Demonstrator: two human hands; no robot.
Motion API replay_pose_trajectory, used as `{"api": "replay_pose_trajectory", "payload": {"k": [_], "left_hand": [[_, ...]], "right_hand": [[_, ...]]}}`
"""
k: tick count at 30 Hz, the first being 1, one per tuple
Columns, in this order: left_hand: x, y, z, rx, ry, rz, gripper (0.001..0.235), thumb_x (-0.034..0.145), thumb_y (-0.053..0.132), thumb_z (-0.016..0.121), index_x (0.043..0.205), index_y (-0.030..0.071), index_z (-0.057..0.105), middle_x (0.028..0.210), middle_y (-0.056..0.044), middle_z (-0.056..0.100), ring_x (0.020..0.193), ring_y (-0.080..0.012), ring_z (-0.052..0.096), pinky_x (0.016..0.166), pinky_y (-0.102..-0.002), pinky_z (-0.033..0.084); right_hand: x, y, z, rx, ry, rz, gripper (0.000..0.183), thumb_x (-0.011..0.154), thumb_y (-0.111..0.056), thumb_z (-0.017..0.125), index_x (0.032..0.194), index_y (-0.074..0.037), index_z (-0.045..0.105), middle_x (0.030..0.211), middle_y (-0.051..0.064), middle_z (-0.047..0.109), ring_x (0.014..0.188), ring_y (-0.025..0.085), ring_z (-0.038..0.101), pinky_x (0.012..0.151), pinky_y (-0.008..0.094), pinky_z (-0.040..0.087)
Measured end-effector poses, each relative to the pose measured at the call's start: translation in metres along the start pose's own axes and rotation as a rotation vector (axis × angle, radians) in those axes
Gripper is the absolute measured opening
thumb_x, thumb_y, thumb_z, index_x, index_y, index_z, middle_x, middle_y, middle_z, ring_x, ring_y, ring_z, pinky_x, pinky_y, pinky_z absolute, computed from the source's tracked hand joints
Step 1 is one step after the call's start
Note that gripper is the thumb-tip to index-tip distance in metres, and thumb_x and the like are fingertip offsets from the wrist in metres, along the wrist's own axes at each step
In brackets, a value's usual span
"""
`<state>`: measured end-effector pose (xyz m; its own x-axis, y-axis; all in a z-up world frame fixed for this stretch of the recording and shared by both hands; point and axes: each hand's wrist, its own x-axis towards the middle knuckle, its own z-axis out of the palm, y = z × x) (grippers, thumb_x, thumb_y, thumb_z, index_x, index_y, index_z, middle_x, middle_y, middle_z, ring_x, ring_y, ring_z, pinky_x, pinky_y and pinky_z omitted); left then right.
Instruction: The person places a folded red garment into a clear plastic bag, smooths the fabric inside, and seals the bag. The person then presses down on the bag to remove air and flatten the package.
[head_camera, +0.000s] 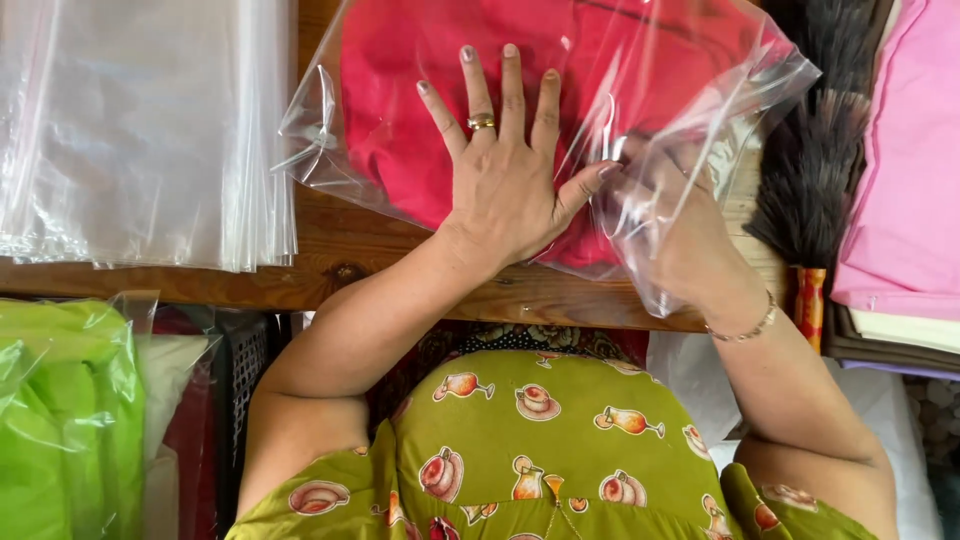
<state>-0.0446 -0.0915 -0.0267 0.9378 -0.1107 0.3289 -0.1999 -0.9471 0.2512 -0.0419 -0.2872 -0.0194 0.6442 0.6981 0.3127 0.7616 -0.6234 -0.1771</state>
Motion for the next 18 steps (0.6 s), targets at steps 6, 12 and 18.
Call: {"api": "replay_pose_trajectory", "payload": {"k": [6,12,18], "left_hand": [[0.000,0.005,0.012,-0.050,-0.011,0.051,0.095,0.083,0.076,0.020,0.141,0.003,0.039,0.146,-0.029,0.025,0.136,-0.0481,0.015,0.107,-0.071,0.007],[0.001,0.009,0.000,-0.048,-0.160,0.277,0.090,0.088,0.072,0.016,0.146,0.004,0.026,0.148,-0.029,0.013,0.139,-0.0478,0.012,0.109,-0.069,0.010],[0.005,0.001,0.003,-0.155,0.282,0.199,0.065,0.095,0.055,0.027,0.128,0.009,0.057,0.141,-0.017,0.036,0.134,-0.0414,0.017,0.109,-0.071,0.013]], "right_hand": [[0.050,-0.025,0.008,-0.026,-0.623,0.264,0.091,0.078,-0.041,0.055,0.149,-0.018,0.003,0.156,0.009,0.002,0.141,0.033,-0.003,0.110,0.059,0.003],[0.011,0.009,0.062,0.747,-0.485,0.253,0.028,0.071,-0.005,0.051,0.096,-0.008,0.064,0.079,0.012,0.057,0.070,0.028,0.054,0.057,0.038,0.045],[0.020,0.033,0.103,1.783,-0.167,0.436,0.033,0.084,-0.030,0.038,0.109,-0.020,0.058,0.111,0.006,0.053,0.104,0.028,0.046,0.085,0.049,0.032]]}}
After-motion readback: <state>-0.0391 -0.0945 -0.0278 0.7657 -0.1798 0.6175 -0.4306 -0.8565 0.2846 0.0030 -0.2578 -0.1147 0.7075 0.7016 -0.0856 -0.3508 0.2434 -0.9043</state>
